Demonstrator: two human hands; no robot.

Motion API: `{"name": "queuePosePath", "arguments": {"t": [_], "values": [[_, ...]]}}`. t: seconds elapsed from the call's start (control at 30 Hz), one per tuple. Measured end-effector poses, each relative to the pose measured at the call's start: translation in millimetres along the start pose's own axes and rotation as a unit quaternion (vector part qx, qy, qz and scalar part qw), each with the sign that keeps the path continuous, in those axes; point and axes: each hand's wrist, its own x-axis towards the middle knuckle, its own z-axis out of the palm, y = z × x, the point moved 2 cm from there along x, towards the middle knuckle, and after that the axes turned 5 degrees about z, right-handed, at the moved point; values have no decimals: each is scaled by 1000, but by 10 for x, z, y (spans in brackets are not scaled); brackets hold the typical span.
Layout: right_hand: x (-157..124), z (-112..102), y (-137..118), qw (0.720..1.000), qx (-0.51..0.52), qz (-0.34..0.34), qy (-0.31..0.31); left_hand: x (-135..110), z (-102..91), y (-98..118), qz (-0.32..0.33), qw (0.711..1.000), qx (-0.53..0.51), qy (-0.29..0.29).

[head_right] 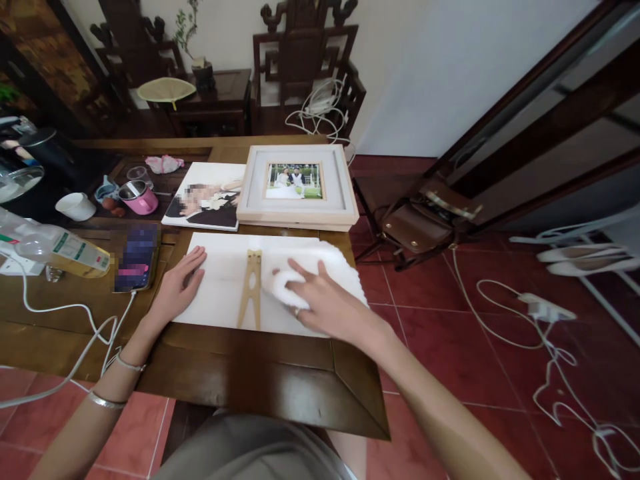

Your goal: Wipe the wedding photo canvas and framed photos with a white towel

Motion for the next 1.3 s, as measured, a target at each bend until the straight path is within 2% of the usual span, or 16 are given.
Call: {"name": "queuePosePath", "arguments": {"t": [0.13, 0.27, 0.37, 0.57, 0.67, 0.77, 0.93, 1.07, 1.17, 1.3], "values": [[412, -114, 149, 998, -32, 30, 48, -2, -1, -14, -1, 1000, -3, 1], [493, -112, 161, 996, -37, 42, 67, -3, -2, -16, 1, 1000, -5, 3], [270, -36, 51, 999, -24, 30, 29, -3, 0, -6, 0, 1000, -2, -1], [-514, 64, -361, 995, 45, -15, -92, 0, 6, 31, -1, 1000, 9, -7], [-673, 69, -404, 990, 67, -8, -125, 1, 11, 37, 1, 1000, 11, -6], [-508, 48, -266, 995, 67, 9, -67, 0, 13, 30, 0, 1000, 12, -2], [193, -5, 6, 998, 29, 13, 51, -4, 11, 15, 6, 1000, 5, -6], [619, 10, 20, 993, 36, 34, 111, -6, 4, 8, 11, 1000, 4, 1], [627, 105, -110, 994, 27, 12, 102, -6, 7, 3, 12, 1000, 5, 0], [228, 299, -397, 999, 4, -32, 32, -7, 21, 2, 9, 1000, 11, -7]]}}
